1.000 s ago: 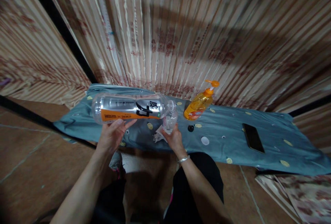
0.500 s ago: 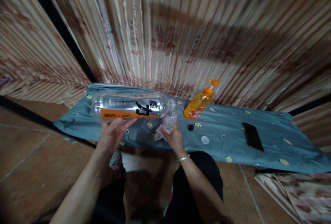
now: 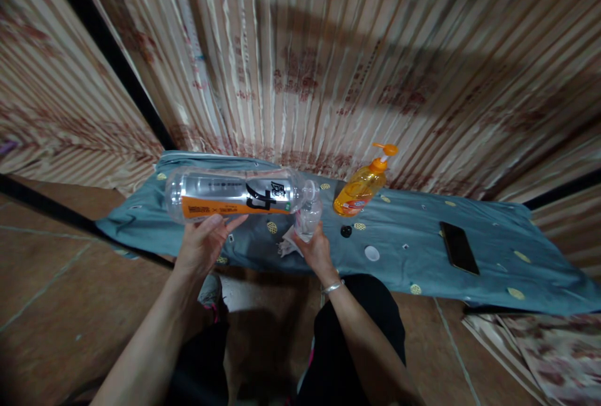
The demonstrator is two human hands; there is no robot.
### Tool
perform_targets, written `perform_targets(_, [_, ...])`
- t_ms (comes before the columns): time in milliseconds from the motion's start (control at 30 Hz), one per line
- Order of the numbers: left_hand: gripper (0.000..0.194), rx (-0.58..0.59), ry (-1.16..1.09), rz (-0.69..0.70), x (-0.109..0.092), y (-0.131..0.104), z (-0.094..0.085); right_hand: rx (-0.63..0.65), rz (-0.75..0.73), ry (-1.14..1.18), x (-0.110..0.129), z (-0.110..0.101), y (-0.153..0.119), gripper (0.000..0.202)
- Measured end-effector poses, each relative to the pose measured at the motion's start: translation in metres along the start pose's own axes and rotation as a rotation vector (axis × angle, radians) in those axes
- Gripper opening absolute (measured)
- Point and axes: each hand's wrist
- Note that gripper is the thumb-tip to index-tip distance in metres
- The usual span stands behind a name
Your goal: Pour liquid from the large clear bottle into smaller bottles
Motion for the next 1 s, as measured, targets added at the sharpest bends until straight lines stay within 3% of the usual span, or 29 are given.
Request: perform_targets(1000, [0.056,-0.016,-0.012,0.000,0.0004,0.0005,0.0008,0.008,-0.017,-0.044,-0.0095,0.0038,0.0041,0.071])
Point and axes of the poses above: each hand's wrist, its own y-axis towards the middle knuckle, its own z-axis out of the palm, x = y × z, and after that the axes turned 7 degrees about z, right-handed
